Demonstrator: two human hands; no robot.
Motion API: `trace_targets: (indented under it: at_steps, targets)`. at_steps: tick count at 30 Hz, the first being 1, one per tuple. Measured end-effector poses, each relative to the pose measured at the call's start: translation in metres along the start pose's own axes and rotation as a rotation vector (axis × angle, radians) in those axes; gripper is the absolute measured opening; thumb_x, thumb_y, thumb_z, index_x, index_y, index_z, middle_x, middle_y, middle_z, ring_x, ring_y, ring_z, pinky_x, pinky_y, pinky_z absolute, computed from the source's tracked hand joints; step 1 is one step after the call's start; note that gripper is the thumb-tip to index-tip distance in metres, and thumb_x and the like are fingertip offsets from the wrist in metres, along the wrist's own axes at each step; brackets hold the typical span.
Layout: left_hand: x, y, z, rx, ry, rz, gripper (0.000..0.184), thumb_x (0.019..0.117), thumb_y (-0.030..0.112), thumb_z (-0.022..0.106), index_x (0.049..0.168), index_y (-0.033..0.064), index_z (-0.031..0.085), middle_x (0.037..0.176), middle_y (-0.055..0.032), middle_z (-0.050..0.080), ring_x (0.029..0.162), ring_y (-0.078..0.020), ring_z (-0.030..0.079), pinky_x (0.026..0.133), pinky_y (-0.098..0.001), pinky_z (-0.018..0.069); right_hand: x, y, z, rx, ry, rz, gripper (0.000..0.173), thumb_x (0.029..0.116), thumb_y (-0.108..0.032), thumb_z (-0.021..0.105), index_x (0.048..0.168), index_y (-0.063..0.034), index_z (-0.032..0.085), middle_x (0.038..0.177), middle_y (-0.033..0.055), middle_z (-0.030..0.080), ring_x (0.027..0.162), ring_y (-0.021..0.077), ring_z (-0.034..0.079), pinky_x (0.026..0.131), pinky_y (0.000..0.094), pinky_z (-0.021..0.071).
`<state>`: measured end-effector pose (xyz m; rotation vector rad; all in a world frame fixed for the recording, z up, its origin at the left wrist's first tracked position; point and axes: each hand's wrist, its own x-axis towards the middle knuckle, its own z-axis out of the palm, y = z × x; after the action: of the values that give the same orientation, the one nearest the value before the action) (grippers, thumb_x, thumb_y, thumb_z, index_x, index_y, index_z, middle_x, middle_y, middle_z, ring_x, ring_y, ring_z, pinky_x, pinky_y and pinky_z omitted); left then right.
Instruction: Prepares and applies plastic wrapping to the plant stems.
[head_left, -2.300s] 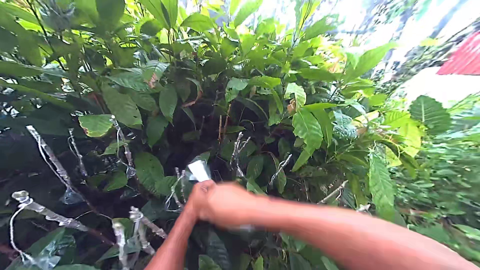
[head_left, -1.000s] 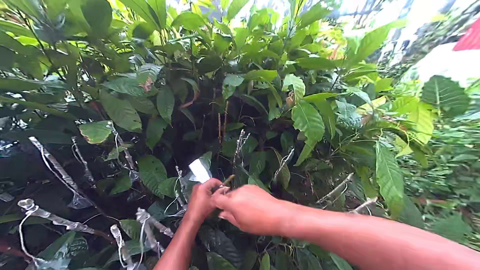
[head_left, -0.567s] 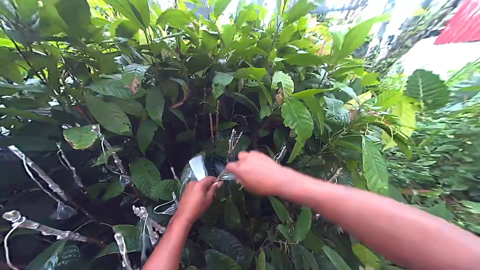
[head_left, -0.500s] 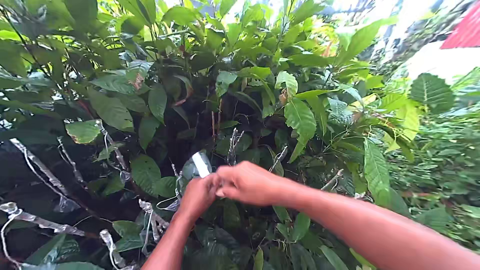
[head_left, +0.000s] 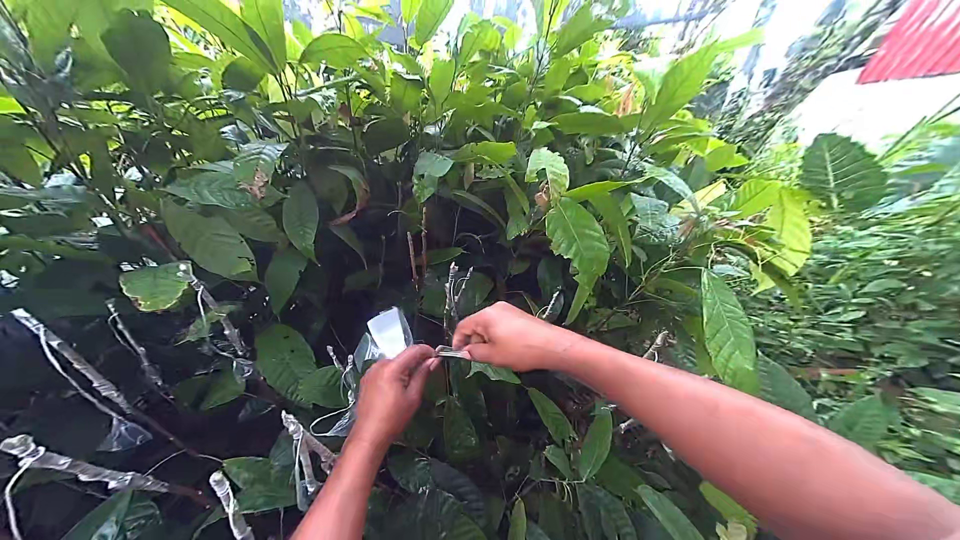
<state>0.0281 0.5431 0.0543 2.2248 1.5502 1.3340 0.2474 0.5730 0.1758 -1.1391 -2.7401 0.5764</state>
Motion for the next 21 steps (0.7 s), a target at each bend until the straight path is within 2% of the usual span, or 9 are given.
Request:
trace_targets:
  at_steps: [3, 5, 6, 8, 11, 12, 15, 18, 21]
  targets:
    - [0.004, -0.005, -0.002, -0.031, 0.009, -0.027, 0.025, 0.1013, 0.033, 0.059, 0.111, 0.0158, 0.075, 0.087, -0.0017, 0.073, 0.076, -0.0167, 0.069, 0.073, -0.0467, 0.0572, -0.012, -0.006, -0.005, 0.401, 0.005, -0.074, 0.022, 0.0995, -0.008, 0.059, 0.119, -0.0082, 0.070, 0.068, -0.0056, 0.051, 0.058, 0.0010, 0.045, 0.058, 0.0199, 0.0411]
    - [0.005, -0.001, 0.004, -0.072, -0.068, -0.012, 0.026, 0.1012, 0.031, 0.060, 0.113, 0.0146, 0.075, 0.091, -0.0048, 0.075, 0.083, -0.0202, 0.071, 0.078, -0.0512, 0.0571, 0.000, -0.006, -0.005, 0.535, 0.057, -0.136, 0.018, 0.0980, -0.007, 0.062, 0.116, -0.0053, 0.066, 0.068, -0.0059, 0.053, 0.059, 0.0007, 0.047, 0.060, 0.0190, 0.0423]
    - [0.006, 0.002, 0.006, -0.092, -0.126, 0.012, 0.026, 0.1018, 0.030, 0.060, 0.115, 0.0128, 0.075, 0.095, -0.0063, 0.075, 0.086, -0.0215, 0.072, 0.082, -0.0523, 0.0570, 0.012, 0.002, -0.004, 0.467, 0.106, -0.145, 0.018, 0.0985, -0.009, 0.064, 0.115, -0.0046, 0.066, 0.072, -0.0023, 0.057, 0.063, 0.0040, 0.051, 0.063, 0.0226, 0.0448]
    - [0.004, 0.006, 0.005, -0.145, -0.177, 0.041, 0.025, 0.1023, 0.024, 0.060, 0.114, 0.0080, 0.075, 0.099, -0.0065, 0.075, 0.086, -0.0166, 0.072, 0.083, -0.0429, 0.0588, 0.036, 0.027, 0.006, 0.187, 0.220, -0.135, 0.017, 0.0987, -0.015, 0.068, 0.111, -0.0036, 0.072, 0.086, 0.0081, 0.070, 0.077, 0.0165, 0.065, 0.077, 0.0388, 0.0556]
    - [0.007, -0.001, -0.009, -0.265, -0.003, -0.101, 0.020, 0.0999, 0.018, 0.061, 0.110, 0.0051, 0.072, 0.091, -0.0006, 0.074, 0.065, -0.0053, 0.065, 0.062, -0.0266, 0.0569, 0.031, 0.017, 0.049, -0.046, 0.266, -0.213, 0.026, 0.1048, -0.016, 0.054, 0.112, 0.0024, 0.072, 0.110, 0.0203, 0.071, 0.108, 0.0336, 0.068, 0.097, 0.0515, 0.0536]
    - [0.008, -0.003, -0.011, -0.275, 0.056, -0.144, 0.018, 0.0983, 0.018, 0.062, 0.109, 0.0062, 0.071, 0.086, 0.0020, 0.072, 0.061, -0.0024, 0.062, 0.058, -0.0238, 0.0540, 0.021, -0.005, 0.058, -0.162, 0.248, -0.265, 0.025, 0.1044, -0.011, 0.051, 0.111, 0.0048, 0.069, 0.113, 0.0233, 0.068, 0.111, 0.0390, 0.066, 0.095, 0.0542, 0.0540]
    - [0.006, 0.003, -0.002, -0.221, 0.027, -0.180, 0.014, 0.0944, 0.016, 0.064, 0.097, 0.0051, 0.072, 0.081, 0.0006, 0.069, 0.072, -0.0043, 0.064, 0.071, -0.0307, 0.0554, 0.018, -0.046, 0.043, -0.372, 0.194, -0.290, 0.019, 0.0995, -0.004, 0.056, 0.111, 0.0011, 0.070, 0.123, 0.0220, 0.064, 0.111, 0.0419, 0.065, 0.082, 0.0574, 0.0560]
    - [0.002, 0.005, 0.003, -0.360, -0.033, -0.151, 0.021, 0.0975, 0.013, 0.065, 0.112, -0.0008, 0.071, 0.096, -0.0058, 0.074, 0.075, -0.0087, 0.068, 0.071, -0.0288, 0.0598, 0.046, -0.005, 0.026, -0.383, 0.237, -0.170, 0.016, 0.0996, -0.010, 0.060, 0.108, -0.0069, 0.074, 0.118, 0.0168, 0.065, 0.101, 0.0386, 0.066, 0.078, 0.0589, 0.0556]
    - [0.009, -0.003, -0.011, -0.357, 0.076, -0.177, 0.017, 0.0957, 0.009, 0.065, 0.109, 0.0013, 0.071, 0.096, -0.0028, 0.073, 0.074, -0.0064, 0.069, 0.069, -0.0262, 0.0600, 0.028, -0.028, 0.041, -0.408, 0.137, -0.206, 0.022, 0.1010, -0.006, 0.053, 0.116, -0.0024, 0.067, 0.120, 0.0229, 0.065, 0.101, 0.0452, 0.067, 0.077, 0.0643, 0.0537]
